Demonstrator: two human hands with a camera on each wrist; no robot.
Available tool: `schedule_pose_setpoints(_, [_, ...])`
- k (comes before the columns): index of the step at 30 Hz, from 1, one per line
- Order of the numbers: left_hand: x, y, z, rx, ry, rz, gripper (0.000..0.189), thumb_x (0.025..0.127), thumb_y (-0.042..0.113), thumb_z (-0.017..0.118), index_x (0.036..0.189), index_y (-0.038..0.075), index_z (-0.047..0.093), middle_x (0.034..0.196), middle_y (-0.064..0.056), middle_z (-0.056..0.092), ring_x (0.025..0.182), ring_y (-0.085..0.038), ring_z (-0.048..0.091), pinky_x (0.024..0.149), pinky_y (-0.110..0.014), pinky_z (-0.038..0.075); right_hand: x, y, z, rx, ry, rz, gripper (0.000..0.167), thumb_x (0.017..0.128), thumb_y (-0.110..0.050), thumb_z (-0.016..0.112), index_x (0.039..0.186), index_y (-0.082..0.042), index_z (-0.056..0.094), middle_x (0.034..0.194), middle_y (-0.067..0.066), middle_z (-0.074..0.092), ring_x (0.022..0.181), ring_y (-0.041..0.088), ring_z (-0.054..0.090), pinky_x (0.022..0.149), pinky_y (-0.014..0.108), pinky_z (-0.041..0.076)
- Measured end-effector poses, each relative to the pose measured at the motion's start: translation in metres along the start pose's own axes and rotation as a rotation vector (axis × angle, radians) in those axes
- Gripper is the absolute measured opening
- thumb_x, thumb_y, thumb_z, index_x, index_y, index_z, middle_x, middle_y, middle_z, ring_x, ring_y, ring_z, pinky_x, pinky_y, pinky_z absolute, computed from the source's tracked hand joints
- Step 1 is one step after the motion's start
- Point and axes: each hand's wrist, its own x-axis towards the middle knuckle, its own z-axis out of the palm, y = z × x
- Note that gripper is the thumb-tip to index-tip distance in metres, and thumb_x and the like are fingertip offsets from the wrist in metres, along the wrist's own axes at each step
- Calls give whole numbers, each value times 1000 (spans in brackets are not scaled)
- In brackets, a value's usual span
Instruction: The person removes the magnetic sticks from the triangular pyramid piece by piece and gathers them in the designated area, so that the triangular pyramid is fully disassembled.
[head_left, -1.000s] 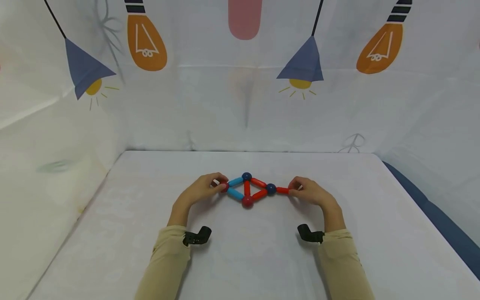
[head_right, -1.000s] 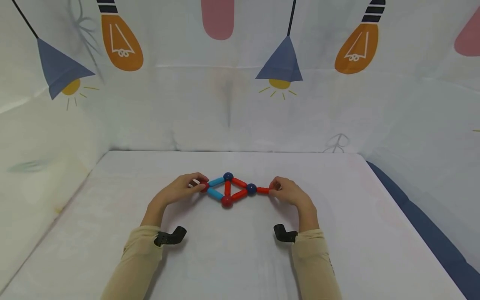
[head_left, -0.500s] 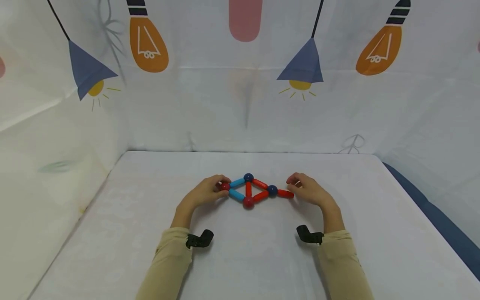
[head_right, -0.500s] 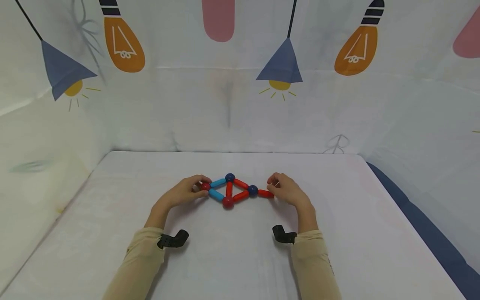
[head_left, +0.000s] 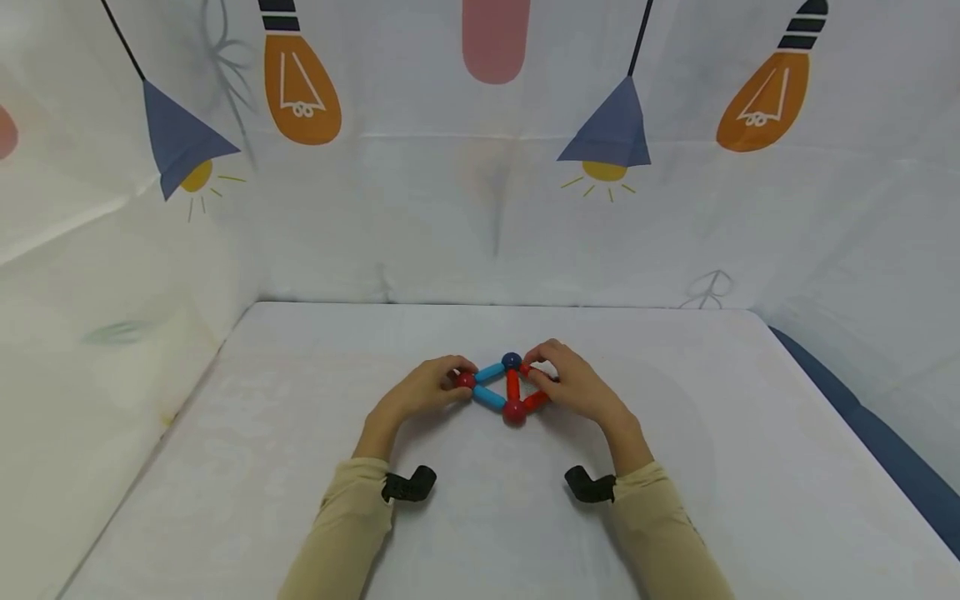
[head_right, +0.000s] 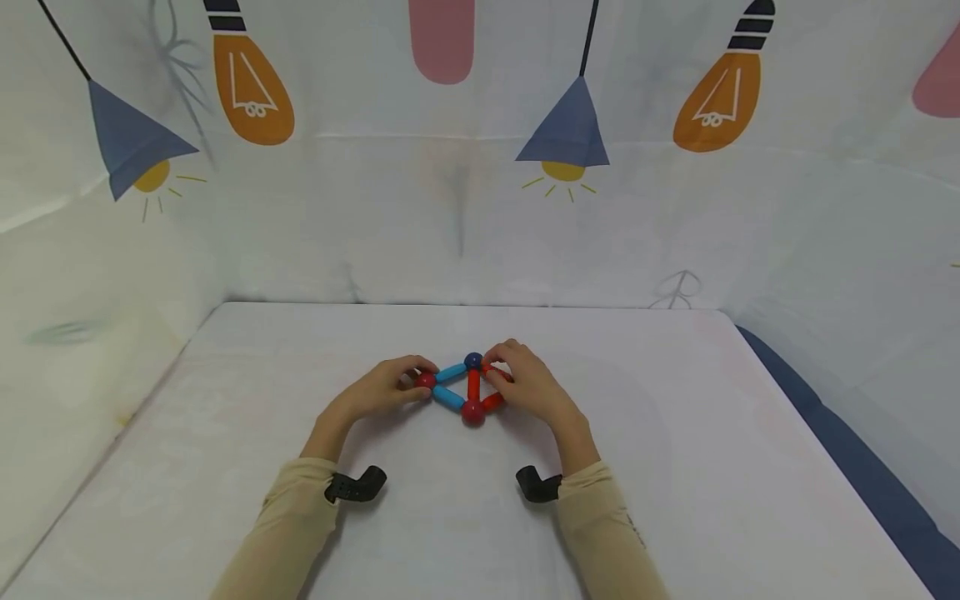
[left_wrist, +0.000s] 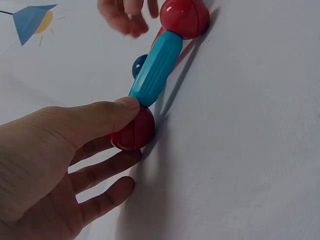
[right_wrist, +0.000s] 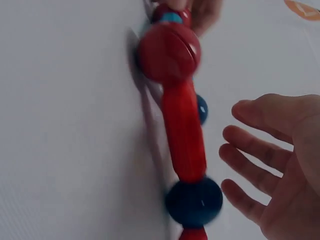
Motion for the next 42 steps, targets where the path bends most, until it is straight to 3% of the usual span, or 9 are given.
schedule_pose_setpoints(5, [3, 3, 7, -8, -11, 25, 33, 89, 18, 65, 121, 12, 58, 108, -2, 65, 95, -16, 60, 82, -30, 49, 3, -6, 14, -18, -30, -72, 30, 91, -12, 59, 120, -11, 58, 125, 7, 58, 118, 28, 50, 99, 50, 42])
schedule_pose_setpoints(10, [7, 7, 13, 6, -18, 67, 32, 88, 18, 67, 119, 12, 59, 108, -2, 65, 96, -16, 60, 81, -30, 49, 6, -8, 25, -116, -63, -106, 34, 91, -14, 60, 125, -11, 58, 135, 9, 53, 131, 31, 42, 104, 58, 34])
schedule_pose_setpoints(17, [9, 11, 16, 13, -23, 67, 29, 87, 18, 68, 113, 13, 58, 102, -2, 66, 92, -15, 60, 79, -27, 49, 6, -13, 30, -143, -36, -78, 28, 90, -13, 60, 119, -12, 60, 126, 9, 58, 132, 33, 40, 108, 63, 22])
schedule_pose_setpoints(32, [8, 13, 16, 21, -63, 96, 29, 84, 21, 72, 108, 16, 58, 97, 1, 65, 90, -13, 59, 77, -24, 48, 10, -4, 38, -171, 54, -27, 19, 89, -18, 65, 108, -14, 65, 109, 3, 63, 114, 25, 48, 92, 51, 44])
schedule_pose_setpoints(38, [5, 15, 13, -6, -98, 79, 30, 82, 23, 74, 106, 15, 58, 93, 2, 64, 89, -14, 58, 75, -25, 48, 10, 0, 37, -177, 103, 59, 18, 89, -20, 65, 106, -15, 65, 104, 3, 62, 107, 24, 49, 88, 45, 45])
schedule_pose_setpoints(42, [5, 13, 13, -8, -106, 78, 31, 83, 24, 73, 108, 14, 58, 96, 3, 64, 92, -13, 58, 78, -26, 48, 11, 1, 36, -176, 107, 52, 20, 90, -21, 64, 108, -14, 64, 106, 6, 62, 106, 27, 51, 89, 47, 44])
